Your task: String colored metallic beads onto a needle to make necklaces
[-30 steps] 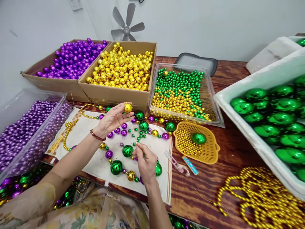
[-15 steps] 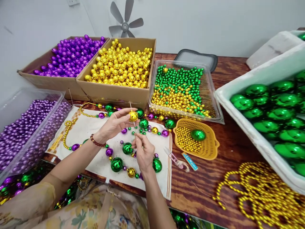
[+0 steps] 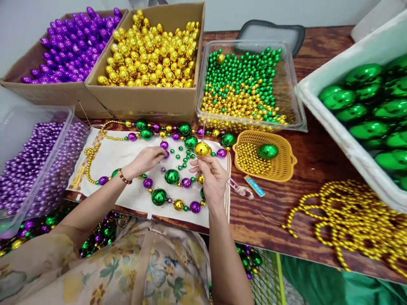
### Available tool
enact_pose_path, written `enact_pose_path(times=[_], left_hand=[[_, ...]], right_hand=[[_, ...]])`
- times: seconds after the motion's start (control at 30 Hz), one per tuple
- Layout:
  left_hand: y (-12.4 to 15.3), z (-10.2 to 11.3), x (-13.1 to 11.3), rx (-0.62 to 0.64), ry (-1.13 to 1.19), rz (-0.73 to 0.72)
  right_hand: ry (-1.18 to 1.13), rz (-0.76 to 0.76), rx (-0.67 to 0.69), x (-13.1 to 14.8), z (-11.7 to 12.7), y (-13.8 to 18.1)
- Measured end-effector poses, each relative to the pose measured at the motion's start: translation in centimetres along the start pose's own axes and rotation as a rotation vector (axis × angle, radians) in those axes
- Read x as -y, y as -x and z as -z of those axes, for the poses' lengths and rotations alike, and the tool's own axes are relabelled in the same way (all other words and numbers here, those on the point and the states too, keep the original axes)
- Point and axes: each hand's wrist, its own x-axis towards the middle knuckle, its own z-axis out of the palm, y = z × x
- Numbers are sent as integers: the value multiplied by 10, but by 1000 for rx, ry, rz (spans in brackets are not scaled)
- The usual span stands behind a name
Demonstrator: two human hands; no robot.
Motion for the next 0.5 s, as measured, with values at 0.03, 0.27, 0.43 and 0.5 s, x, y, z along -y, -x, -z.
enact_pose_path(times=[0.03,0.27,0.43,0.5], left_hand=[[5,-1,3,38,-81,-15],[16,-8,2,146,-289,-83],[-7,-32,-15,162,-252,-151],[-17,-44,-20,266,-368,-135]], right_hand=[[-2,-3,-11,-2,1,2],[-55,-41,-80,-11,2,10],[0,-74,-16,-12,3,11],[7,-78,-5,-11,3,12]])
